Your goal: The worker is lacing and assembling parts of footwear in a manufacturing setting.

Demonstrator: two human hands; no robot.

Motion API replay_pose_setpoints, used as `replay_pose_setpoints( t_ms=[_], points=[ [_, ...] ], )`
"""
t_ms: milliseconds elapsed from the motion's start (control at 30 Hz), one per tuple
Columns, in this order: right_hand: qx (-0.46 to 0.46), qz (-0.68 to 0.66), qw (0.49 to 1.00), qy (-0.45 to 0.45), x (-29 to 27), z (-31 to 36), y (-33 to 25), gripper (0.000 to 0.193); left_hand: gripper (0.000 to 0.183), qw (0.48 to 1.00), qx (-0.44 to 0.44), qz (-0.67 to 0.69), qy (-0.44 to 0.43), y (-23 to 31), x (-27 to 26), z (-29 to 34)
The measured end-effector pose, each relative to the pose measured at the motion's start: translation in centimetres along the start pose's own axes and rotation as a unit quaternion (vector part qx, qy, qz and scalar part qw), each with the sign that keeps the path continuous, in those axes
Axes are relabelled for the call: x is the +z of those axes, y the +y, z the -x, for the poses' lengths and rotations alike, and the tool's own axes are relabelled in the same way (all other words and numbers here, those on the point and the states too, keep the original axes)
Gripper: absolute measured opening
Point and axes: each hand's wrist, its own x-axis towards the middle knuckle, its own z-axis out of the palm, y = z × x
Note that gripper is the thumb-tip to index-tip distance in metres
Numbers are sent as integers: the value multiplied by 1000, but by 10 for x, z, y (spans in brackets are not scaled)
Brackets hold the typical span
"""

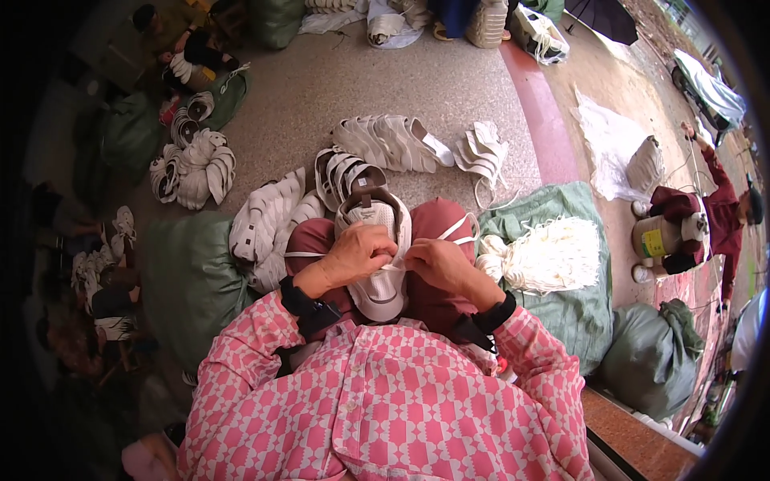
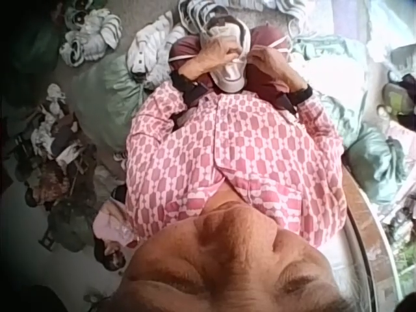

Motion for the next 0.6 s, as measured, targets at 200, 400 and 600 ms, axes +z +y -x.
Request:
replay_pose_setpoints(
  t_ms=[200,400,600],
  points=[
    [79,-146,983,-72,-4,-8,6,13,8,1000,7,-3,2,-1,2,1],
    [201,-222,946,-122,-13,-15,-1,15,8,1000,-2,-8,-10,0,1,2],
    [276,-260,916,-128,-16,-20,-12,17,7,1000,-7,4,-10,1,1,1]
  ],
)
